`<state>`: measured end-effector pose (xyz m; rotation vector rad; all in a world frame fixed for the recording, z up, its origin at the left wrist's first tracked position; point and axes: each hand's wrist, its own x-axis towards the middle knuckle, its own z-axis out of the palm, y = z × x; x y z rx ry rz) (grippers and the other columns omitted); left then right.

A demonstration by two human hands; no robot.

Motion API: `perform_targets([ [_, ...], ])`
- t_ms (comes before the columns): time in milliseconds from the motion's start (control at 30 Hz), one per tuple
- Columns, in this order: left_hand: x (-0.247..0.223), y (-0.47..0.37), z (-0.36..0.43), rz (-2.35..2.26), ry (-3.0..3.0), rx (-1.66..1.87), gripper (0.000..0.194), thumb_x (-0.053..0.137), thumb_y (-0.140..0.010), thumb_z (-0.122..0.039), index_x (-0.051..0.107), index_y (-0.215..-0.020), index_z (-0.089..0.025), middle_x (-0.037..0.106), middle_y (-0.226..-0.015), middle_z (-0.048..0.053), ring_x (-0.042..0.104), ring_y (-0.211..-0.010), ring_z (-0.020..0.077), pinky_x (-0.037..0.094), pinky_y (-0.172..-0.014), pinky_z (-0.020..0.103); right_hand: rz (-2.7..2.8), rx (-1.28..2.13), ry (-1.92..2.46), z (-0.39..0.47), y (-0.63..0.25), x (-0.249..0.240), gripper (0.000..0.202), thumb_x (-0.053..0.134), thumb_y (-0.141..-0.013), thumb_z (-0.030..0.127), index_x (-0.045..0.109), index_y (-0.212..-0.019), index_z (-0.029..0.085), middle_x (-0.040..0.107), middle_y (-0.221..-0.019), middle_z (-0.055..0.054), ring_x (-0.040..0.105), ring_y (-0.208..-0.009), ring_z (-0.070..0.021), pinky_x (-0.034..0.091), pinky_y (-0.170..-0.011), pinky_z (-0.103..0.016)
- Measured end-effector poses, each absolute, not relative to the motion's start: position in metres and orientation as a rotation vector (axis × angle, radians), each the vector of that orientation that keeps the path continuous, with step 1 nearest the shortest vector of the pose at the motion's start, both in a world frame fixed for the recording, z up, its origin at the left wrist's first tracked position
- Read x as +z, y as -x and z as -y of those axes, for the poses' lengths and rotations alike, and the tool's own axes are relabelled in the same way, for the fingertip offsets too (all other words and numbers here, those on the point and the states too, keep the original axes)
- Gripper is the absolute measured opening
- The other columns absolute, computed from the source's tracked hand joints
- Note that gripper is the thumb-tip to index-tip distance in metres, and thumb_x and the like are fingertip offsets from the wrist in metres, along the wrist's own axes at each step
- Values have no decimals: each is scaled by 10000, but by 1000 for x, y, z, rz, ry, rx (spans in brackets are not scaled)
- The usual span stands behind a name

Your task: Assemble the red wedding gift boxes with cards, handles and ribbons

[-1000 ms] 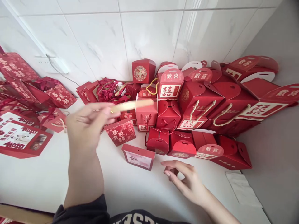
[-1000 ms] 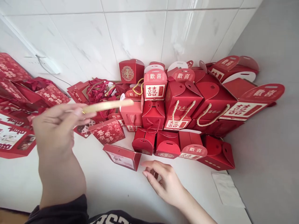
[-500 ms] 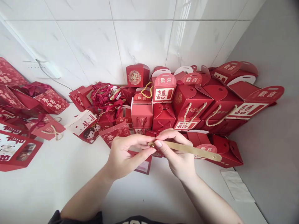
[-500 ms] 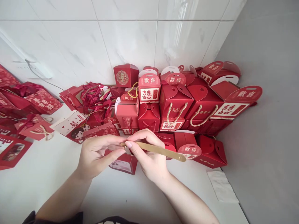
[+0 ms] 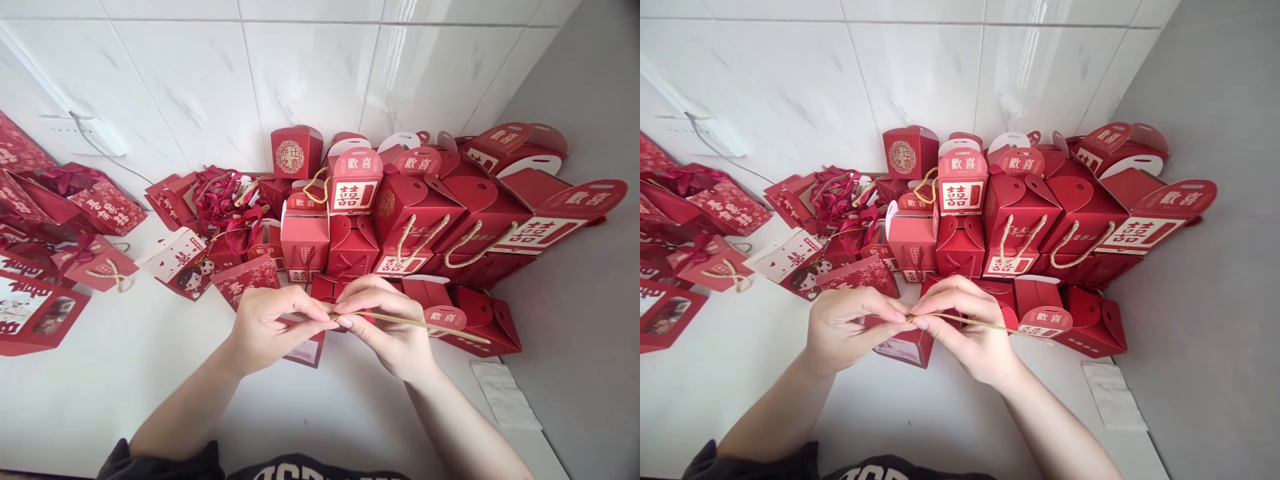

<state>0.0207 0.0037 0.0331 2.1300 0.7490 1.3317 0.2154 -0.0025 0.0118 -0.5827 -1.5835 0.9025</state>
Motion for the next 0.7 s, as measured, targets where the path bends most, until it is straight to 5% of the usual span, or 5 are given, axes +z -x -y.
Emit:
perform_targets([
  [233, 36, -18, -1, -884, -2170, 1265, 128, 751, -774, -133, 720, -847, -234, 781, -865, 0, 758, -803, 191, 632, -684, 221, 1697, 707, 570, 5, -221, 16, 204, 690, -841, 74, 708, -963, 237, 683, -894, -36, 657, -818, -172, 560, -724, -321],
  [433, 40, -15, -8, -731, -2111, 1158, 51, 758, -777, -175, 741, -806, -213, 761, -811, 63, 724, -729, 186, 601, -662, 268, 1781, 877, 597, 2, -236, 22, 213, 618, -907, 118, 680, -1071, 238, 696, -948, -37, 667, -868, -163, 556, -779, -313],
  [700, 34, -24, -10, -843, -1791, 1081, 69, 747, -785, -158, 701, -834, -174, 725, -771, 31, 695, -696, 134, 571, -663, 207, 1785, 779, 593, -3, -229, 15, 140, 678, -852, 96, 682, -933, 210, 689, -834, -23, 641, -751, -147, 541, -682, -292],
])
